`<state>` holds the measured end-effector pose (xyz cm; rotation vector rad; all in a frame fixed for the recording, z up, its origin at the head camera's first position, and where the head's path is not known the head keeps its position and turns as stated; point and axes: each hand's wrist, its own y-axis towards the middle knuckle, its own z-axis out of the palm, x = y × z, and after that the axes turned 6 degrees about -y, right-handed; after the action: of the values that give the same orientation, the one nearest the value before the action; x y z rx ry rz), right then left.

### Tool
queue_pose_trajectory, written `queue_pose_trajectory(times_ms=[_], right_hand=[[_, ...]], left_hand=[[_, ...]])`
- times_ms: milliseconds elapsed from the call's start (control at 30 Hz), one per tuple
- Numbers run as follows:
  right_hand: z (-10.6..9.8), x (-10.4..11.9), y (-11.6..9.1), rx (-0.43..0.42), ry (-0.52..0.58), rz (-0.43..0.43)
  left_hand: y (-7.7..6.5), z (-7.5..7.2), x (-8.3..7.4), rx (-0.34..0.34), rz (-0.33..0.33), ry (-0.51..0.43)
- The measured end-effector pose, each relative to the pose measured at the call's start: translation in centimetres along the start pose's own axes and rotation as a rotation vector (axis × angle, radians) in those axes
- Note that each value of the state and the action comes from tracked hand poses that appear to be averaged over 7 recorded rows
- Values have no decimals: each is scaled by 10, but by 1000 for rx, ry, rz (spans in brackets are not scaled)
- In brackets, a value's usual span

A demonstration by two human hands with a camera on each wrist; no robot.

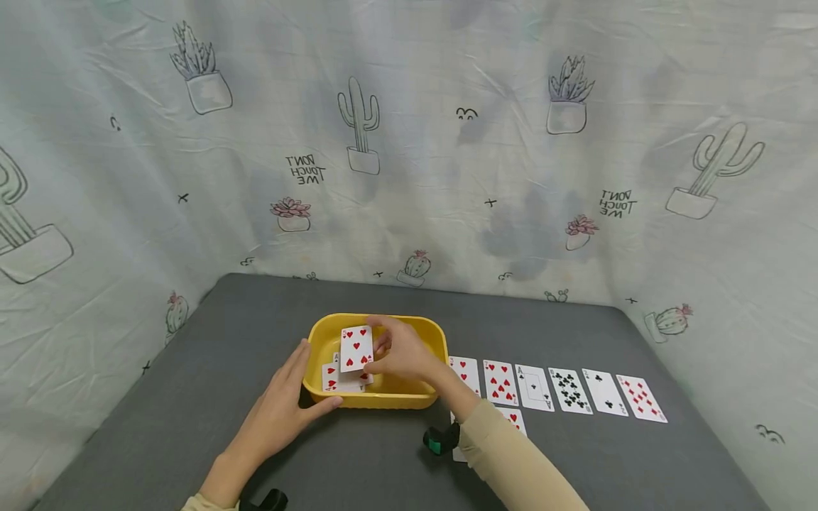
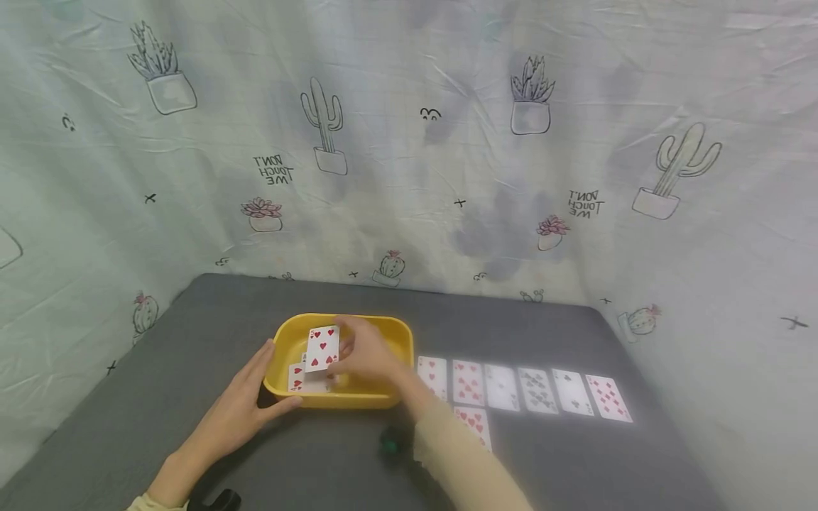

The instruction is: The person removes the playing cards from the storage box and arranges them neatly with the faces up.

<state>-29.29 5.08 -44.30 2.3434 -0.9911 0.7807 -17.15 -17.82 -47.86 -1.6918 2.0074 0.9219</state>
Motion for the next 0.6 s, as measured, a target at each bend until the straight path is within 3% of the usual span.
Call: queue_pose_trajectory(times_ms=[333,467,600], right_hand=[[-46,-1,-30,-95,48,-107],[-72,1,-57,-137,74,-166],[-93,-4,-98,-140,85,-236]], left_hand=[[1,0,-1,-8,0,2],[1,-1,0,-15,2,1],[1,0,0,-15,7,-7]])
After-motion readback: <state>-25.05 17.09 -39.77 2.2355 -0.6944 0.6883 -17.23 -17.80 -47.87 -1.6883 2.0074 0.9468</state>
